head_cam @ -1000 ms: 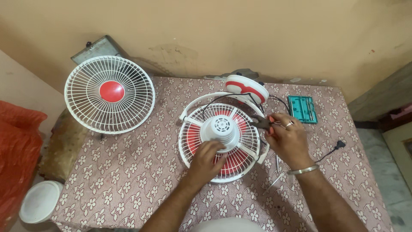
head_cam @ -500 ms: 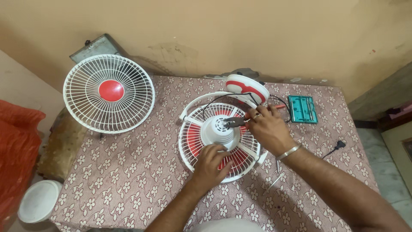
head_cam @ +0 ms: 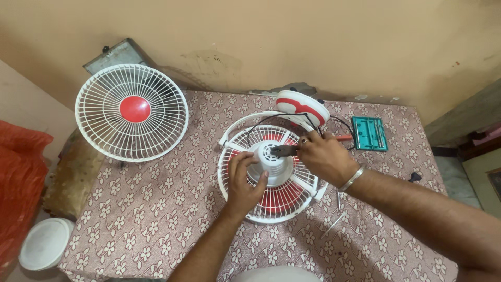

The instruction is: The person disassembles a small white and red table fan on a patterned tablecloth. They remove the front grille, unscrew the central hub, and detach the motor housing from the fan cage using a screwdriver and pliers.

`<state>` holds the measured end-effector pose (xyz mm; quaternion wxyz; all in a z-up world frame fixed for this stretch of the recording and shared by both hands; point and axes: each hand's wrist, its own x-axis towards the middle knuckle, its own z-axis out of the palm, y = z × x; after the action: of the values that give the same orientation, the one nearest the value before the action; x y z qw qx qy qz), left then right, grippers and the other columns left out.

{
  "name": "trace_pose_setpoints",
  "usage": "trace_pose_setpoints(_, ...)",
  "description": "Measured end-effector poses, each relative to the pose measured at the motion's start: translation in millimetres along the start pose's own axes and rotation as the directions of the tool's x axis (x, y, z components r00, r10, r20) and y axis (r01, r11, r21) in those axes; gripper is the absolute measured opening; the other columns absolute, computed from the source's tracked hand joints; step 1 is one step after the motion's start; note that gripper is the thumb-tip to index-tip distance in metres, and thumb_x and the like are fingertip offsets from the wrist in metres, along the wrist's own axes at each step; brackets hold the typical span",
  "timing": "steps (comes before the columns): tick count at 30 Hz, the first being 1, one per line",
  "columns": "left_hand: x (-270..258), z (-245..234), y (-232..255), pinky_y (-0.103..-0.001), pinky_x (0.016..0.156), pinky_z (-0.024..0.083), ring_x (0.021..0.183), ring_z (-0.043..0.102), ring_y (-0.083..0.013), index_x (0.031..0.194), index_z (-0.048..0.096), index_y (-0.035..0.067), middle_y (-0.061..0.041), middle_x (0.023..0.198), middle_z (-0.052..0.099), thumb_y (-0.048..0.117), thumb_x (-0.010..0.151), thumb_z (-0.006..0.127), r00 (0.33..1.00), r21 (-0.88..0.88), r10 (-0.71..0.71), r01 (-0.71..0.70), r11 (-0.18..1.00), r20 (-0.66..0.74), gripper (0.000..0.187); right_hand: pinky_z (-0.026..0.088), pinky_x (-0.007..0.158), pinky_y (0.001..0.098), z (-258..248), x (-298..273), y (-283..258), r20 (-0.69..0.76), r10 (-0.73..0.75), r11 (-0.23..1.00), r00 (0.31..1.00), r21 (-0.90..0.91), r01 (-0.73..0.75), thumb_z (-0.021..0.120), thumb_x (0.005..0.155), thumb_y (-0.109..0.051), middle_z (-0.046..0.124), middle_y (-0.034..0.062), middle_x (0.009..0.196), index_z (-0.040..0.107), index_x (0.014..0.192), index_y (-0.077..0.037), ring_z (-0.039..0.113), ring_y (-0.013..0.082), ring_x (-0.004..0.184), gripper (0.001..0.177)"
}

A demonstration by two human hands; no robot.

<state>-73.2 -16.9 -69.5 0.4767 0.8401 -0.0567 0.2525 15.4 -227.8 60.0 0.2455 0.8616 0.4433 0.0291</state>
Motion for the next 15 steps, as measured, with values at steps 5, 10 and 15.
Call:
trace_pose_setpoints(5,-6,-6,-3,-0.051,0.111,0.047,0.13,0.05,-0.0318,0.115,0.059,0.002,-0.016,0.133,0.049,0.014,0.085,0.077,0.997,0.045,-0.07,0.069,0.997,0.02,0.038,0.061,0.079,0.0365,23,-1,1,0.1,0.161,0.927,0.982,0.327,-0.185,0.065,0.094,-0.022,0.069,0.0038,0.096,0.072,0.095,-0.009,0.065,0.0188,0.094,0.015)
trace_pose_setpoints(10,-6,-9,-9,-0.05,0.11,0.049,0.13,0.051,-0.0324,0.116,0.058,0.002,-0.016,0.132,0.05,0.014,0.086,0.076,0.999,0.026,-0.048,0.049,0.998,-0.01,0.037,0.059,0.069,0.0397,31,-8,1,-0.017,0.324,0.687,0.946,0.692,-0.223,0.07,0.088,-0.023,0.069,0.0075,0.079,0.071,0.082,-0.007,0.067,0.0207,0.072,0.016)
trace_pose_setpoints(15,-7,-5,-11,-0.05,0.112,0.048,0.131,0.051,-0.0327,0.116,0.057,0.003,-0.016,0.132,0.05,0.012,0.086,0.076,0.998,-0.03,-0.047,0.046,0.998,-0.029,0.037,0.061,0.057,0.0411,21,-14,-2,0.478,0.282,-0.089,0.832,0.876,-0.474,0.062,0.095,-0.022,0.066,0.0094,0.065,0.062,0.082,-0.007,0.067,0.0216,0.055,0.02)
